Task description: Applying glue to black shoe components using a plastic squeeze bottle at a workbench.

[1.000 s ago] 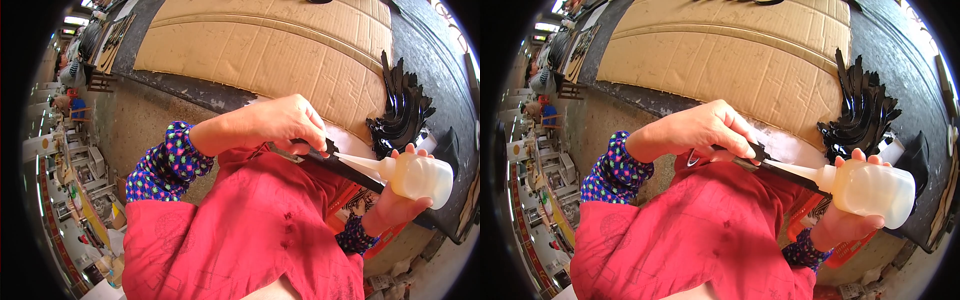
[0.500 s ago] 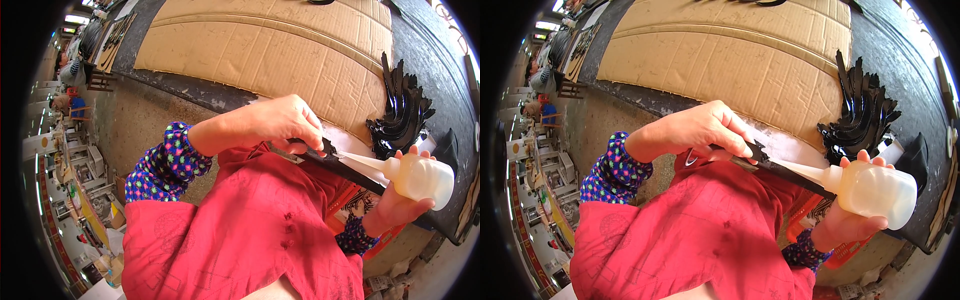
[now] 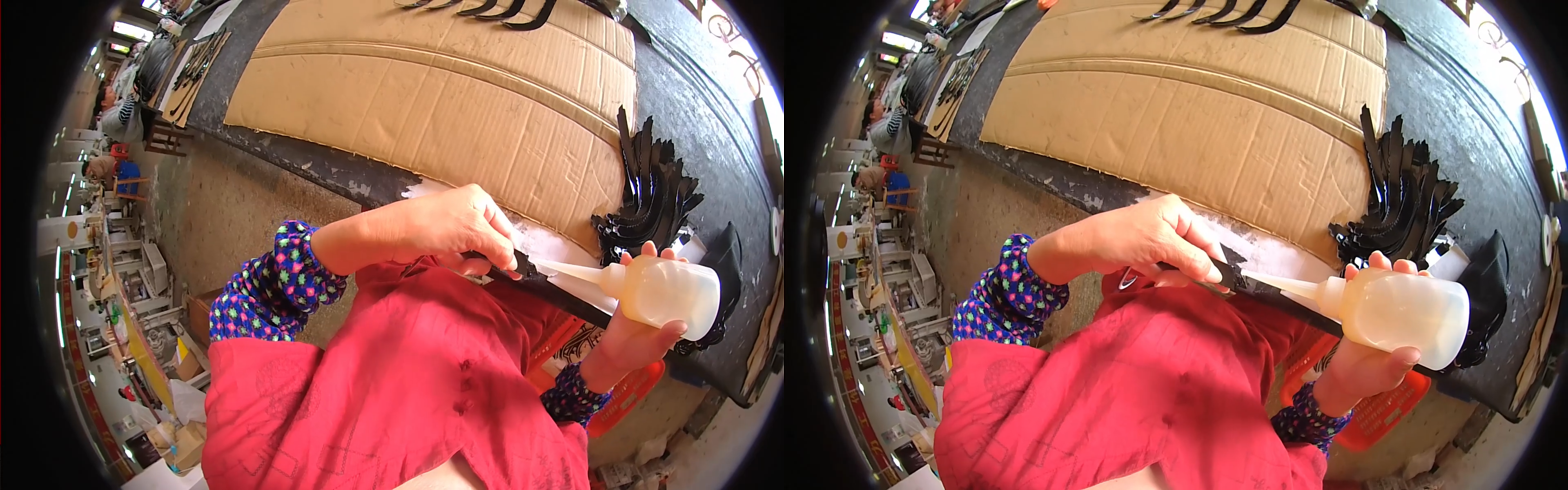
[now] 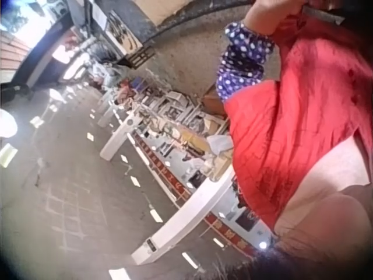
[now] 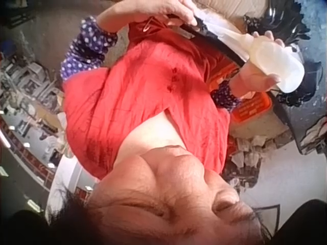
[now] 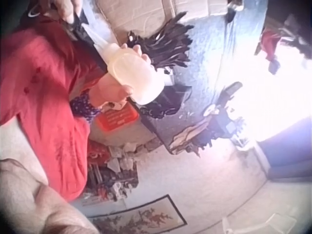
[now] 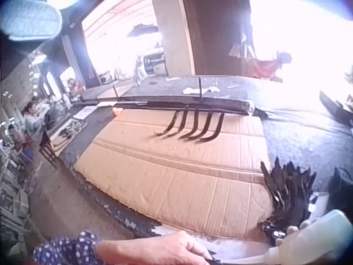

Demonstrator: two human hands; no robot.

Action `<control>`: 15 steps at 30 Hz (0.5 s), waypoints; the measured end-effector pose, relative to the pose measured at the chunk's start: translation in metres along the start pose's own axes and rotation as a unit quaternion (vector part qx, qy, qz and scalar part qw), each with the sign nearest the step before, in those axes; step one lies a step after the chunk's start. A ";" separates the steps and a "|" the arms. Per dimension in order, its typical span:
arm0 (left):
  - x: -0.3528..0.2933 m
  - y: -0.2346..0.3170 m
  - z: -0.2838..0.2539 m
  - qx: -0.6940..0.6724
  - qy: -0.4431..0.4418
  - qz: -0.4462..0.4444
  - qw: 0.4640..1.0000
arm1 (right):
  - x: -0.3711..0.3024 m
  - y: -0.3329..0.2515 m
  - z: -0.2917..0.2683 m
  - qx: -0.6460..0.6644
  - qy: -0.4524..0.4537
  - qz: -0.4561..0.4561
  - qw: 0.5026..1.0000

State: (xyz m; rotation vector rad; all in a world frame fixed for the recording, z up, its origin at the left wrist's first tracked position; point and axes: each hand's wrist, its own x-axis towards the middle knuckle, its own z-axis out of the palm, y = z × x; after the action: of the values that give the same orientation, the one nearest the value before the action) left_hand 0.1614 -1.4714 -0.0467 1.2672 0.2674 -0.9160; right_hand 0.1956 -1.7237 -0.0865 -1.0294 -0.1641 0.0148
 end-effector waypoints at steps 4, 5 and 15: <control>0.006 -0.004 -0.012 -0.004 -0.014 0.004 1.000 | 0.007 0.003 0.000 -0.008 -0.002 0.004 1.000; 0.008 -0.003 -0.013 0.001 -0.014 0.007 1.000 | 0.009 0.004 -0.001 -0.019 0.008 0.000 1.000; 0.052 0.076 -0.081 -0.028 0.167 0.226 0.959 | 0.054 -0.003 -0.059 0.061 0.118 -0.120 0.984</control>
State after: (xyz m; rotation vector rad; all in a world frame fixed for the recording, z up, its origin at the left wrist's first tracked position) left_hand 0.2730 -1.4207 -0.0530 1.3538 0.2516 -0.2992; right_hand 0.2575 -1.7712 -0.1065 -0.8767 -0.0683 -0.3113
